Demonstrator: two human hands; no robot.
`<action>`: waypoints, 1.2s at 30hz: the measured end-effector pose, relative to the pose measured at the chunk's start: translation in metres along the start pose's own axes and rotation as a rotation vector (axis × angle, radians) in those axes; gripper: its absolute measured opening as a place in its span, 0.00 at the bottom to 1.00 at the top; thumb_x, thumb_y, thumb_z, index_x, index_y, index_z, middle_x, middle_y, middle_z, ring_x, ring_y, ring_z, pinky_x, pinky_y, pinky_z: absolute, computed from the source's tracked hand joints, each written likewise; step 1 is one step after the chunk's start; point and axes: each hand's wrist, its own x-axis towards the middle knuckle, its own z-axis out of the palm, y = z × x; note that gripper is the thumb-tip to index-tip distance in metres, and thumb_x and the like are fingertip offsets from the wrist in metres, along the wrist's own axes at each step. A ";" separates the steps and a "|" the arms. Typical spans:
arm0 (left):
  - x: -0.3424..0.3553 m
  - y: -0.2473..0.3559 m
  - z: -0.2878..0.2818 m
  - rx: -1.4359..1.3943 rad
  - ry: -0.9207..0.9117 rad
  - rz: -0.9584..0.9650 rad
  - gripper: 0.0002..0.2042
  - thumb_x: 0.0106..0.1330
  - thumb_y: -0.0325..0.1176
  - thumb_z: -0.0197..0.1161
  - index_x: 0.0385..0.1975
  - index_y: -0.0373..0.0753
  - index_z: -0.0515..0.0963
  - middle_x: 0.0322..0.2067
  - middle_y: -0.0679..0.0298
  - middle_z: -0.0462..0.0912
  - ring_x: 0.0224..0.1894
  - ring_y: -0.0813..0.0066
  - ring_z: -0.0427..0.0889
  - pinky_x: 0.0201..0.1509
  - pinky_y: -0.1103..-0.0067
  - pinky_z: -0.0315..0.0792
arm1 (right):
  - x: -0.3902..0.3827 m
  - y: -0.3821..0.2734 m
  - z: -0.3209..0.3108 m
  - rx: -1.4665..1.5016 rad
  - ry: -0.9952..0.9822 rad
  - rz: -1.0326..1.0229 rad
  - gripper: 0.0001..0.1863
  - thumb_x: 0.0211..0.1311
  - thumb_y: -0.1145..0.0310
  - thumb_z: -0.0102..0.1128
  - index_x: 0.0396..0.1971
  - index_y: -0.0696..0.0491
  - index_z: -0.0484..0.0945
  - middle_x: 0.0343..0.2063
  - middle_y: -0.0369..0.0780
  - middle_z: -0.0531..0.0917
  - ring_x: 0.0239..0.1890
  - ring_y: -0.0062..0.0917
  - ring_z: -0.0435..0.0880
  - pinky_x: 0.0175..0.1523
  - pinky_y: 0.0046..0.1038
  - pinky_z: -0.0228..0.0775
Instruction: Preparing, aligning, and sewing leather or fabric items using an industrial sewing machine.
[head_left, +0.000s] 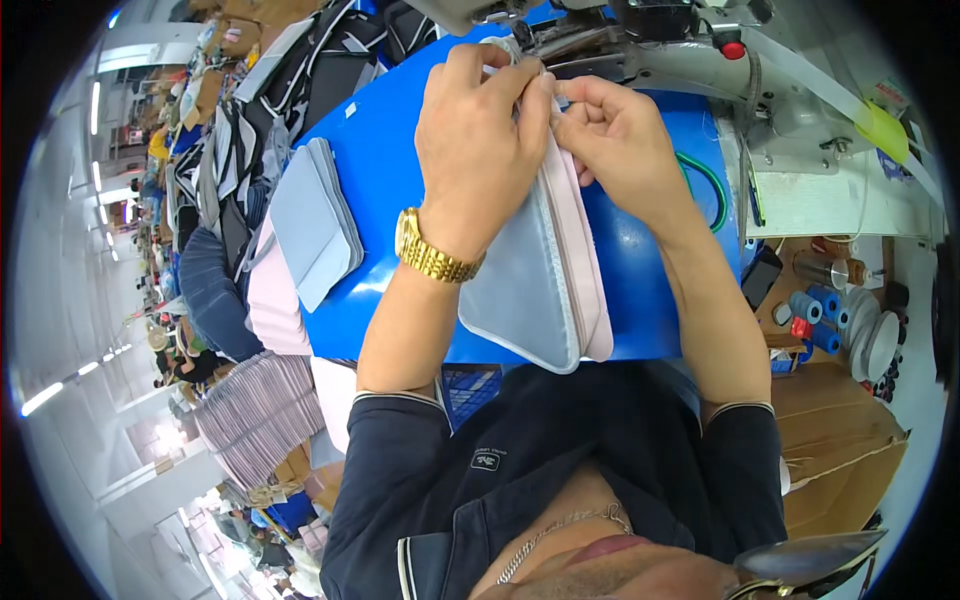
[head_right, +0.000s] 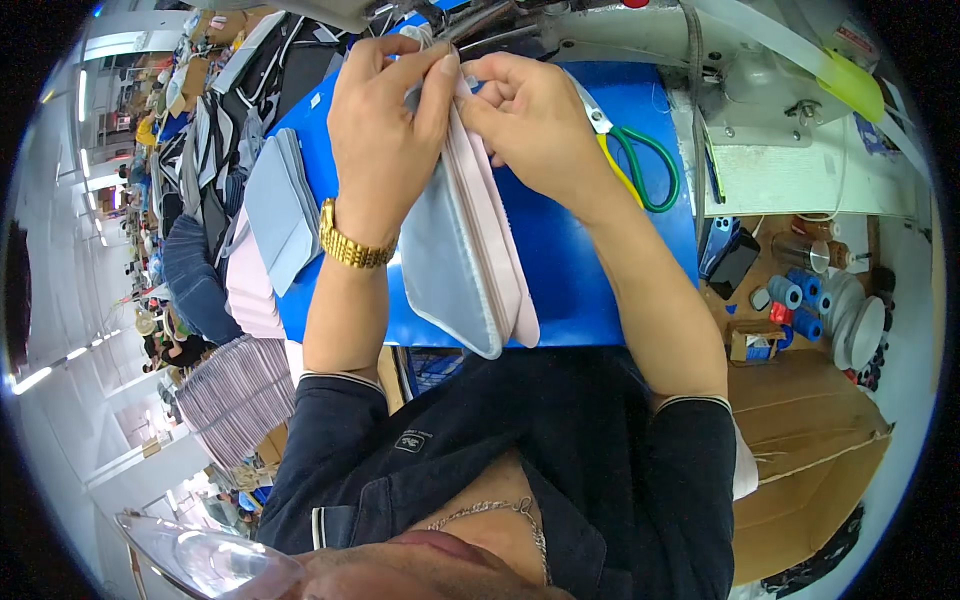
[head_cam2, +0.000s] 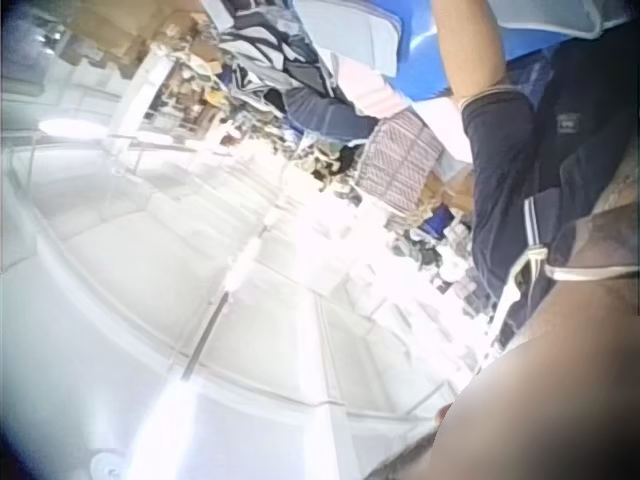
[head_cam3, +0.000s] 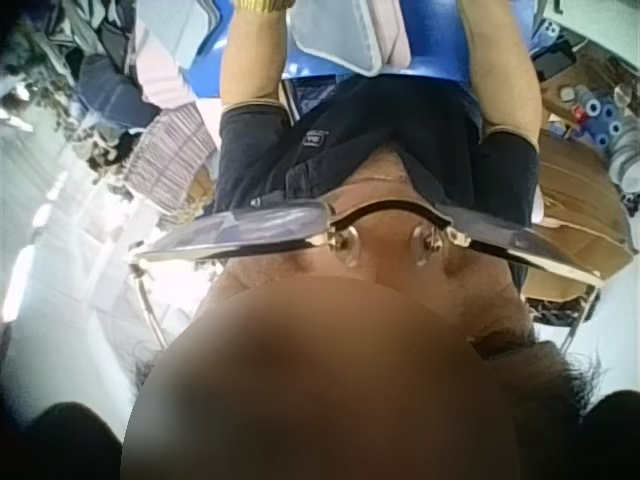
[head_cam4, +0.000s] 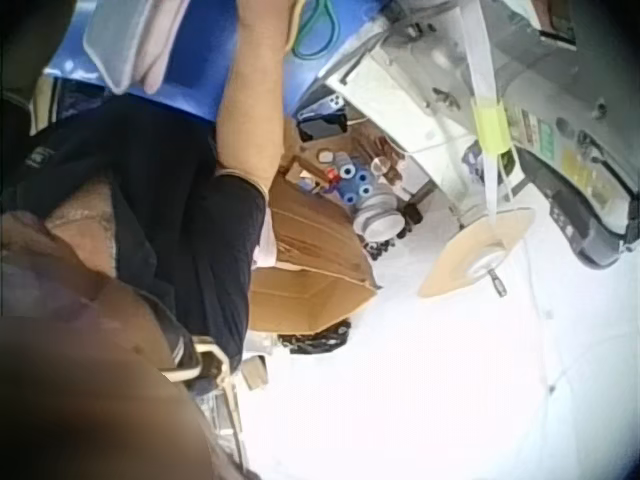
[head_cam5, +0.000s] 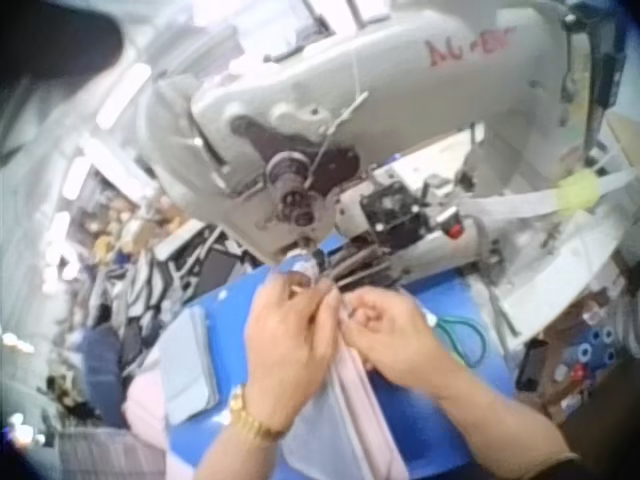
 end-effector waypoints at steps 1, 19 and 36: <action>-0.007 0.004 -0.008 0.008 -0.009 0.057 0.12 0.64 0.37 0.72 0.43 0.40 0.89 0.48 0.56 0.83 0.47 0.55 0.80 0.51 0.67 0.76 | 0.000 0.001 0.001 0.036 -0.029 0.007 0.19 0.65 0.69 0.65 0.52 0.65 0.82 0.23 0.33 0.83 0.22 0.12 0.79 0.26 0.21 0.76; -0.124 0.076 -0.066 -0.116 -0.218 0.154 0.27 0.48 0.24 0.72 0.54 0.40 0.85 0.50 0.55 0.81 0.44 0.60 0.82 0.46 0.70 0.79 | -0.049 -0.019 -0.016 -0.264 -0.032 0.066 0.17 0.61 0.66 0.74 0.45 0.60 0.87 0.22 0.35 0.84 0.23 0.13 0.79 0.30 0.20 0.70; -0.069 0.051 -0.056 -0.102 -0.016 0.187 0.17 0.49 0.21 0.75 0.42 0.39 0.88 0.36 0.63 0.82 0.33 0.66 0.79 0.33 0.74 0.75 | 0.004 0.007 -0.011 0.117 -0.122 -0.029 0.21 0.66 0.73 0.65 0.57 0.66 0.79 0.27 0.29 0.81 0.27 0.08 0.74 0.32 0.16 0.67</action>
